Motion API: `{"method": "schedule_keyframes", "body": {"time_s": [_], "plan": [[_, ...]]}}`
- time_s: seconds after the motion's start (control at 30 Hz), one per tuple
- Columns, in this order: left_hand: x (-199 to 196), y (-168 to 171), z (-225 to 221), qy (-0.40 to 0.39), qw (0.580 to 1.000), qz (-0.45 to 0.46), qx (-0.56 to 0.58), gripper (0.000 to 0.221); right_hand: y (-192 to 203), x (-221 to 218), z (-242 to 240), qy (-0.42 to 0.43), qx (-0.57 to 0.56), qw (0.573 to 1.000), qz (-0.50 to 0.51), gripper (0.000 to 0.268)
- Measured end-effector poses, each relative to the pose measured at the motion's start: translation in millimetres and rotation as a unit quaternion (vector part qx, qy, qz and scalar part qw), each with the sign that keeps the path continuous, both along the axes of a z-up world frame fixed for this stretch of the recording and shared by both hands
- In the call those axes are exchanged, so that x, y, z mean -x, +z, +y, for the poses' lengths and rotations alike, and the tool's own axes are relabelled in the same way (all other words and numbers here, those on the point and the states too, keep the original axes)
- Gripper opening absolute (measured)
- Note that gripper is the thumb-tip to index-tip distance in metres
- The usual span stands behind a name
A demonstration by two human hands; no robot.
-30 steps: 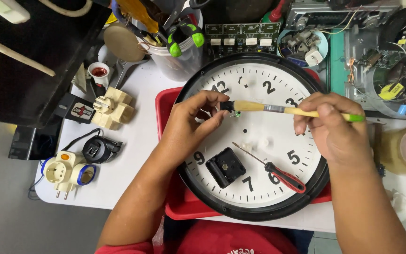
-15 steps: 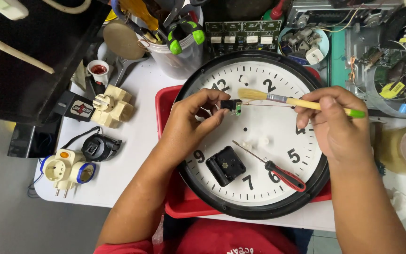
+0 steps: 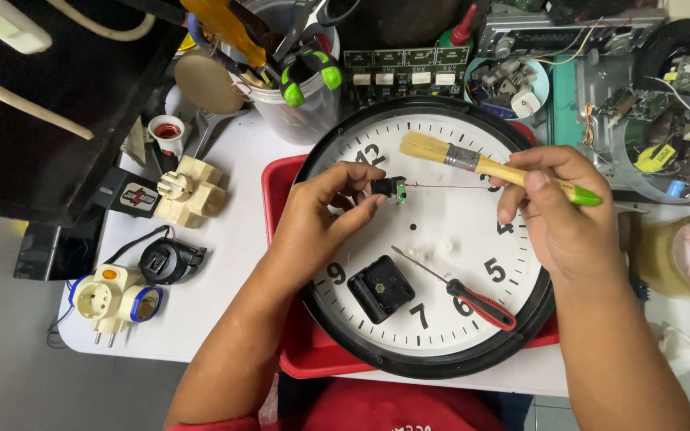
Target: Cleaning the internal components and face of a wall clock using a small brush during a repair process.
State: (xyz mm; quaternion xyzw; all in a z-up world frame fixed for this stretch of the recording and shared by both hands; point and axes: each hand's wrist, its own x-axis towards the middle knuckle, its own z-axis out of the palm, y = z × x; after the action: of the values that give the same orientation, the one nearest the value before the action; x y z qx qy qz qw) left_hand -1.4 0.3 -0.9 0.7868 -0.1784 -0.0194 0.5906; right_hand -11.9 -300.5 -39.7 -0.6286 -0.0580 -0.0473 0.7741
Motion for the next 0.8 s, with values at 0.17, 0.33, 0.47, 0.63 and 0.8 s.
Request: {"method": "schedule_keyframes", "body": {"time_s": [0.17, 0.33, 0.47, 0.63, 0.8], "plan": [[-1.5, 1.0, 0.3, -0.006, 1.0, -0.003, 0.003, 0.024, 4.5, -1.4, 3.7, -0.007, -0.001, 1.0, -0.007, 0.037], [-1.5, -0.9, 0.1, -0.008, 1.0, 0.001, 0.005, 0.025, 3.6, -1.5, 2.2, -0.04, -0.011, 0.999, 0.013, 0.044], [-1.8, -1.8, -0.1, -0.006, 1.0, 0.014, 0.013, 0.024, 4.1, -1.2, 0.7, -0.02, -0.056, 0.998, 0.023, 0.028], [-1.9, -2.4, -0.1, -0.012, 1.0, 0.007, 0.022, 0.023, 3.8, -1.9, -1.0, -0.03, -0.072, 0.996, 0.047, 0.021], [-1.9, -4.7, 0.4, 0.001, 1.0, 0.015, 0.007, 0.022, 4.7, -0.7, -1.8, -0.012, -0.068, 0.997, 0.024, 0.016]]}}
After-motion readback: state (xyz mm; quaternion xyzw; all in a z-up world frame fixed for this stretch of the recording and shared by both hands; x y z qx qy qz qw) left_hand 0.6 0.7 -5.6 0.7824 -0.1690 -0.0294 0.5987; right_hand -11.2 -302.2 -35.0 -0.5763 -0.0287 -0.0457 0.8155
